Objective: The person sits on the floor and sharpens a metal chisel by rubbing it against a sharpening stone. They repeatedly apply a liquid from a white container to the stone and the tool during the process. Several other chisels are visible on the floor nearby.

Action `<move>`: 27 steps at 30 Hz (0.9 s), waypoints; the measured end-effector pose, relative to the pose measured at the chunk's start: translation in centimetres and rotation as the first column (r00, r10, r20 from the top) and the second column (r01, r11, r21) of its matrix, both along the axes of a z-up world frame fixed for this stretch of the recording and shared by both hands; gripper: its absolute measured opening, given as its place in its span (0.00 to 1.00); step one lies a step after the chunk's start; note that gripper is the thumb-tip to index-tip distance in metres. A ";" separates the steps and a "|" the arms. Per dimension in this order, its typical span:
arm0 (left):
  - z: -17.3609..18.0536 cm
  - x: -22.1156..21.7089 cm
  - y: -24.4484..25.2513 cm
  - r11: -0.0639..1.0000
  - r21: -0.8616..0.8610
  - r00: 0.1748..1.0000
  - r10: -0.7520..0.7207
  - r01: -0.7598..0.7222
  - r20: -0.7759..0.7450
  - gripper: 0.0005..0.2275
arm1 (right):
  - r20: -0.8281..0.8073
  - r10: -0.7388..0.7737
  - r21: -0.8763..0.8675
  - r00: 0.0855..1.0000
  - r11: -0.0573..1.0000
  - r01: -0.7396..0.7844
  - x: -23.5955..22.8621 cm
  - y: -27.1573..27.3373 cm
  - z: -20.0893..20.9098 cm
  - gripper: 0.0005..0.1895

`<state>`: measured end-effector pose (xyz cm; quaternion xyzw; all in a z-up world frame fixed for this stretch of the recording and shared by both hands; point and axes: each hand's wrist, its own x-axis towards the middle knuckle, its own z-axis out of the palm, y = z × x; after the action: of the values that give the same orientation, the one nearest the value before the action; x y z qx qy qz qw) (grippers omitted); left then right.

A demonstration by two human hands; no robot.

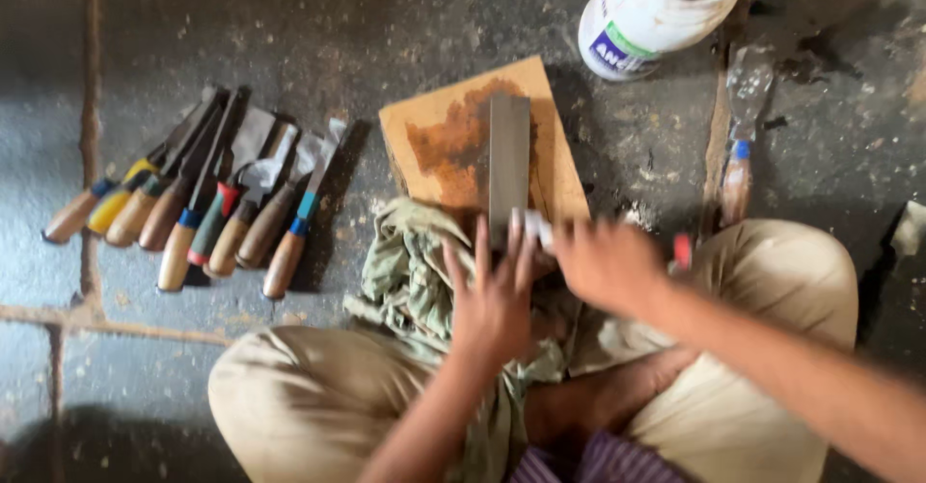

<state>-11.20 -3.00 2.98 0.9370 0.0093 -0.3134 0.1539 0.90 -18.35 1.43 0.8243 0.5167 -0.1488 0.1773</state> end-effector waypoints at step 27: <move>-4.3 8.8 5.7 0.967 0.201 0.880 0.043 -0.155 0.473 0.47 | 0.144 -0.187 0.210 0.972 0.965 0.155 8.4 8.0 -1.4 0.17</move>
<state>-2.38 2.75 -1.27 0.9944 0.0571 -0.0683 0.0565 9.28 -10.35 0.08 0.8888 0.4394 -0.0437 0.1225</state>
